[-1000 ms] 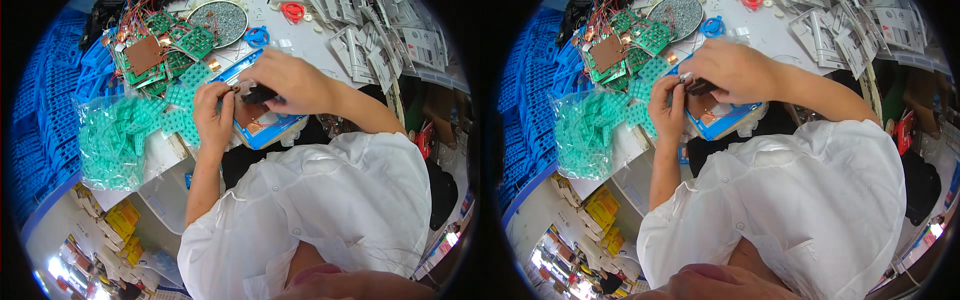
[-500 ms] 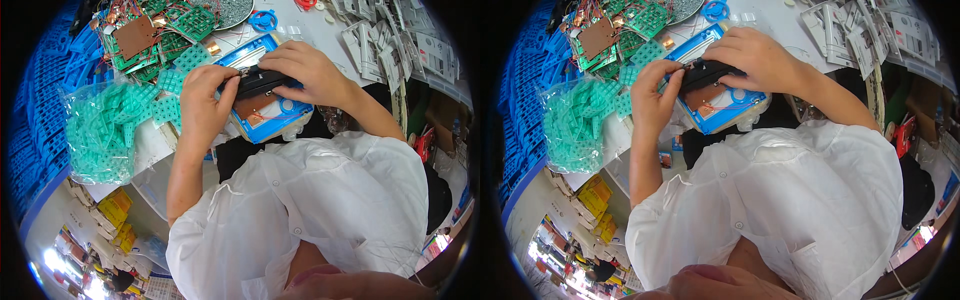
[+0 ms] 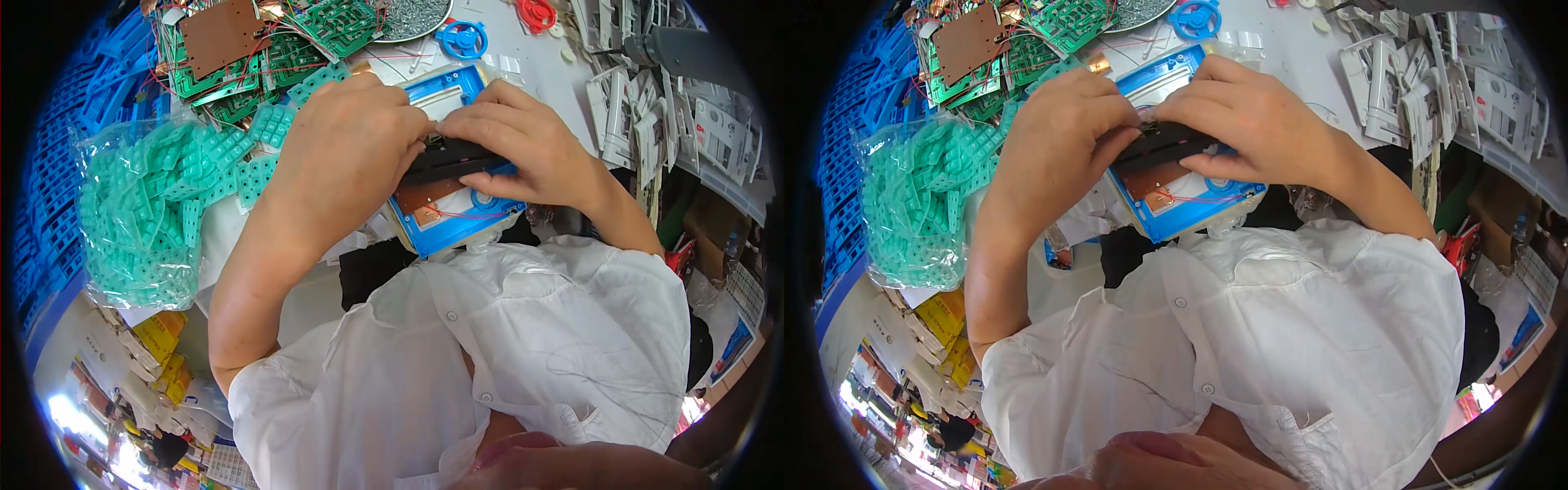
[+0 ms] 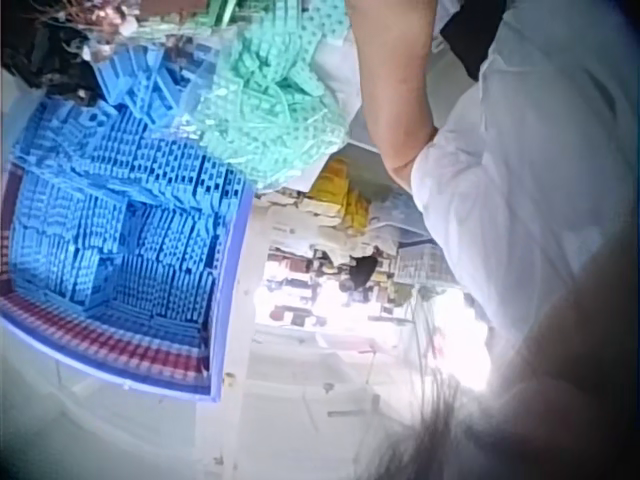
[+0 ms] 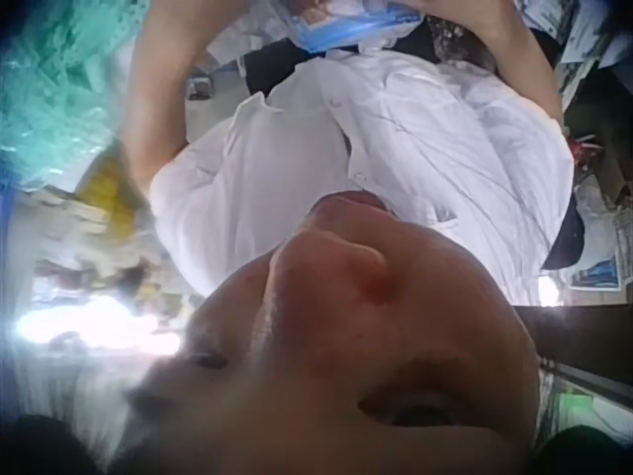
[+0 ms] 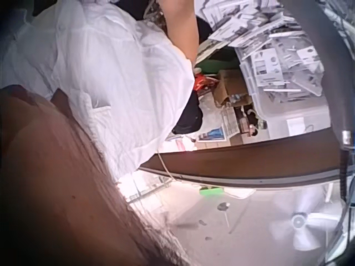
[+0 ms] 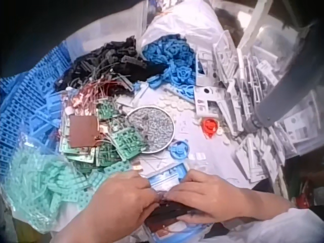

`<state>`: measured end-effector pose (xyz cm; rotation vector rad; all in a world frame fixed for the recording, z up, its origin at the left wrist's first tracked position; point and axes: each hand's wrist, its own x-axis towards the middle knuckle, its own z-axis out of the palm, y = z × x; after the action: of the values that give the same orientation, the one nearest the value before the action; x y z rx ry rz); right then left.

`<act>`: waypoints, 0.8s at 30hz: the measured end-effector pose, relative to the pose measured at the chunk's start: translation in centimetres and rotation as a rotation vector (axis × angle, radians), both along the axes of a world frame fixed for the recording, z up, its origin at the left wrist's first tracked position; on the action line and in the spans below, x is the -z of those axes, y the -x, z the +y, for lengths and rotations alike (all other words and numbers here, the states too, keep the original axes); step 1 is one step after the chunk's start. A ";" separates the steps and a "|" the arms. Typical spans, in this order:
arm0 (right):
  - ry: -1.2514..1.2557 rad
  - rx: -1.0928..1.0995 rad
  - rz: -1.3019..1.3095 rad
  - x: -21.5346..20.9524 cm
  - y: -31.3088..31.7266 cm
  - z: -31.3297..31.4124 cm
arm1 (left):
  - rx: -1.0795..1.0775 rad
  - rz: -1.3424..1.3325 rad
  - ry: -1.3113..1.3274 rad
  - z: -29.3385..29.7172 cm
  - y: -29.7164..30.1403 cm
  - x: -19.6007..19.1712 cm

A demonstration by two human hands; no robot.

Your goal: Assembling electronic components into a toy calculator or device housing at a factory workstation.

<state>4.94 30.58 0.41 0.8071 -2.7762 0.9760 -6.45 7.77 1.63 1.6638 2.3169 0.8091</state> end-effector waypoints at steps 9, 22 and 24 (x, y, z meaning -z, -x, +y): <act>-0.123 -0.082 -0.126 -1.4 1.1 -0.6 | 0.072 -0.043 0.016 -0.1 0.5 -0.1; -0.068 -0.013 -0.073 -1.3 1.2 -1.2 | 0.048 -0.139 -0.100 -0.9 1.0 0.8; -0.088 -0.013 -0.090 -1.3 1.1 -1.1 | 0.038 -0.159 -0.100 -1.1 0.9 0.7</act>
<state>3.85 29.44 1.72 0.8124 -2.9121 0.9199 -7.39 6.69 0.94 1.6122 2.1643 1.0254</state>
